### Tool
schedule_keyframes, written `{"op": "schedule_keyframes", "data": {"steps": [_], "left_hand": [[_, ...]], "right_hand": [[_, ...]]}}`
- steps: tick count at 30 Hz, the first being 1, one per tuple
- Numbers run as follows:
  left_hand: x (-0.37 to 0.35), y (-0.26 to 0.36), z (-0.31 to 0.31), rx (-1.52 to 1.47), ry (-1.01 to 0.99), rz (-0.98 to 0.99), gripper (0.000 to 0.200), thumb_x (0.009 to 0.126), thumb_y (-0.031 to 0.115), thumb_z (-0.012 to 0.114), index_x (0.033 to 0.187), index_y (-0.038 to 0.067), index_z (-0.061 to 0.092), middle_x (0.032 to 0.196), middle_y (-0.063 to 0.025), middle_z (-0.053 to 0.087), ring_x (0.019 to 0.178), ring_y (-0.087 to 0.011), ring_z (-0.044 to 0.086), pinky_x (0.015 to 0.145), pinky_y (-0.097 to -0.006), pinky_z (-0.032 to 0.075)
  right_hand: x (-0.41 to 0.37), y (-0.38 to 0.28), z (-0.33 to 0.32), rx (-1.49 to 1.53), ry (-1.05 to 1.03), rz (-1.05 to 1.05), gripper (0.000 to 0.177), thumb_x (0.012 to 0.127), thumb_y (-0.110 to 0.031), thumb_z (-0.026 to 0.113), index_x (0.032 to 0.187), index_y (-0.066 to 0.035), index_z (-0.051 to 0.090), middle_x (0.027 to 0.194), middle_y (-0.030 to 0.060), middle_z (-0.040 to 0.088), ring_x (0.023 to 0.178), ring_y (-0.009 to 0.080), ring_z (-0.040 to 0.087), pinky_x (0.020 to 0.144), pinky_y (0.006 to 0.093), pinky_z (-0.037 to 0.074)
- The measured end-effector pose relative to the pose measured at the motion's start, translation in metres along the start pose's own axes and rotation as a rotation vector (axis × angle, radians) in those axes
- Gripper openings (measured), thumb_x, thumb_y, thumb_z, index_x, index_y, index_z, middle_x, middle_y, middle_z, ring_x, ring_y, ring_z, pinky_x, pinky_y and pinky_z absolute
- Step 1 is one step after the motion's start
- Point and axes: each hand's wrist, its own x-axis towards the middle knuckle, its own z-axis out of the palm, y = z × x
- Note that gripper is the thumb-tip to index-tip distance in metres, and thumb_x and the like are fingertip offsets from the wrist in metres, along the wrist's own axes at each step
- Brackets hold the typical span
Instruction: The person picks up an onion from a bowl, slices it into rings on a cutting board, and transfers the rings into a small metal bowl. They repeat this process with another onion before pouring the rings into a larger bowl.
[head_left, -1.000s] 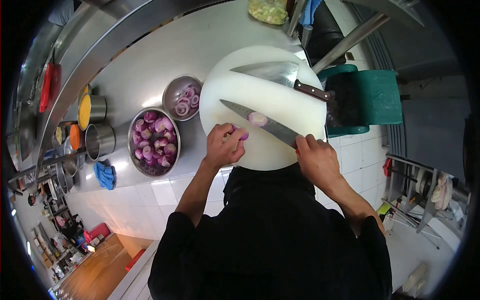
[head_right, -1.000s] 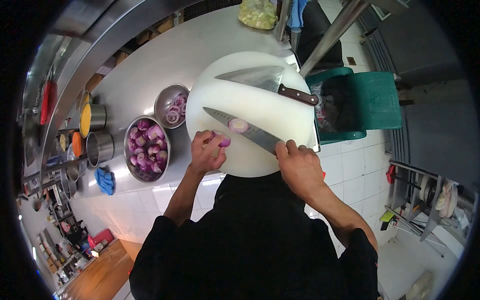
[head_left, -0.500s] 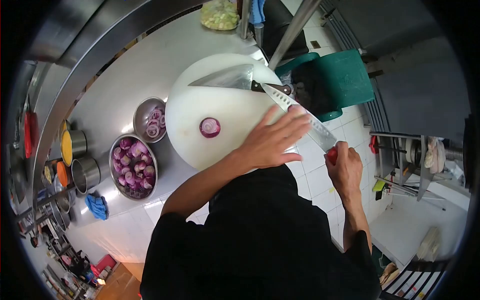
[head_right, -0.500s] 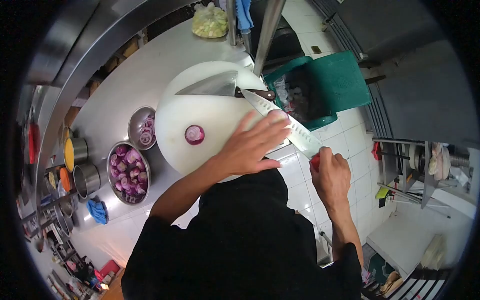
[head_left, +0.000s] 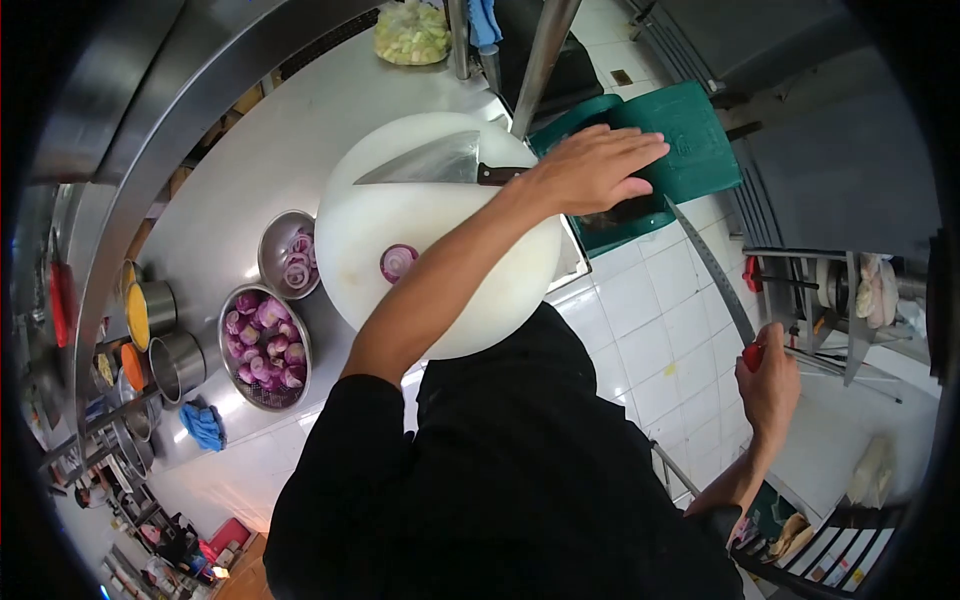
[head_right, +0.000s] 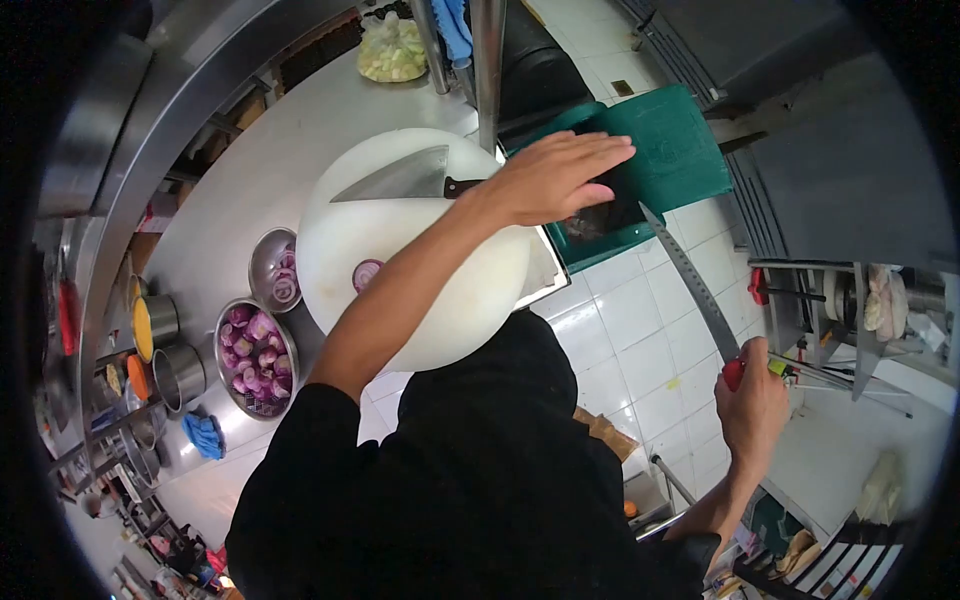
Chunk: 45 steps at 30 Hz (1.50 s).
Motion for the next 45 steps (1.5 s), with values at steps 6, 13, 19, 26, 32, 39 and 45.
{"op": "schedule_keyframes", "data": {"steps": [6, 13, 19, 26, 32, 39, 45], "left_hand": [[-0.136, 0.039, -0.116, -0.191, 0.326, -0.370, 0.016, 0.096, 0.008, 0.062, 0.105, 0.001, 0.073, 0.089, -0.0105, 0.073, 0.084, -0.0190, 0.070, 0.076, -0.0297, 0.054], [-0.246, 0.057, -0.124, 0.109, 0.123, -1.043, 0.040, 0.091, 0.029, 0.071, 0.123, 0.005, 0.065, 0.110, -0.0154, 0.067, 0.099, -0.0284, 0.065, 0.086, -0.0381, 0.052], [-0.270, 0.076, -0.095, 0.192, 0.216, -0.755, 0.046, 0.077, 0.020, 0.084, 0.118, 0.008, 0.068, 0.112, -0.0106, 0.063, 0.104, -0.0312, 0.060, 0.092, -0.0404, 0.050], [-0.318, 0.096, -0.069, 0.466, 0.433, -0.448, 0.035, 0.071, 0.001, 0.082, 0.104, 0.009, 0.074, 0.118, -0.0095, 0.062, 0.104, -0.0286, 0.060, 0.083, -0.0364, 0.051], [-0.318, 0.096, -0.038, 0.332, 0.694, -0.532, 0.030, 0.072, -0.003, 0.073, 0.100, 0.004, 0.073, 0.109, -0.0146, 0.060, 0.095, -0.0281, 0.056, 0.080, -0.0368, 0.049], [-0.305, 0.087, -0.038, 0.447, 0.729, -0.448, 0.035, 0.066, 0.000, 0.079, 0.099, 0.005, 0.068, 0.106, -0.0117, 0.062, 0.091, -0.0292, 0.059, 0.077, -0.0396, 0.049], [-0.310, 0.085, -0.035, 0.447, 0.699, -0.425, 0.034, 0.067, 0.003, 0.078, 0.099, 0.004, 0.066, 0.103, -0.0140, 0.062, 0.085, -0.0300, 0.059, 0.074, -0.0395, 0.048]], "right_hand": [[0.009, -0.015, 0.007, 0.387, -0.290, -0.242, 0.032, 0.076, -0.005, 0.071, 0.104, -0.005, 0.056, 0.073, 0.0203, 0.065, 0.070, 0.0407, 0.065, 0.065, 0.0449, 0.050], [0.044, -0.081, 0.041, 0.547, -0.480, -0.562, 0.028, 0.078, -0.005, 0.071, 0.102, -0.004, 0.058, 0.067, 0.0178, 0.061, 0.064, 0.0390, 0.062, 0.061, 0.0420, 0.048], [0.065, -0.137, 0.059, 0.549, -0.608, -0.726, 0.026, 0.083, -0.007, 0.069, 0.105, -0.003, 0.056, 0.068, 0.0201, 0.061, 0.069, 0.0433, 0.063, 0.063, 0.0471, 0.046], [0.044, -0.210, 0.087, 0.527, -0.500, -1.005, 0.024, 0.088, -0.009, 0.061, 0.109, -0.003, 0.052, 0.072, 0.0226, 0.065, 0.072, 0.0464, 0.064, 0.067, 0.0535, 0.049], [0.020, -0.250, 0.091, 0.386, -0.466, -1.104, 0.022, 0.091, -0.011, 0.059, 0.109, -0.001, 0.052, 0.071, 0.0228, 0.066, 0.069, 0.0450, 0.067, 0.064, 0.0558, 0.052], [0.017, -0.249, 0.088, 0.374, -0.457, -1.097, 0.020, 0.092, -0.013, 0.059, 0.105, 0.001, 0.053, 0.070, 0.0229, 0.065, 0.067, 0.0449, 0.067, 0.063, 0.0547, 0.053], [0.022, -0.234, 0.089, 0.358, -0.469, -1.049, 0.017, 0.091, -0.010, 0.058, 0.102, 0.002, 0.053, 0.075, 0.0251, 0.065, 0.068, 0.0459, 0.066, 0.064, 0.0551, 0.053]]}}
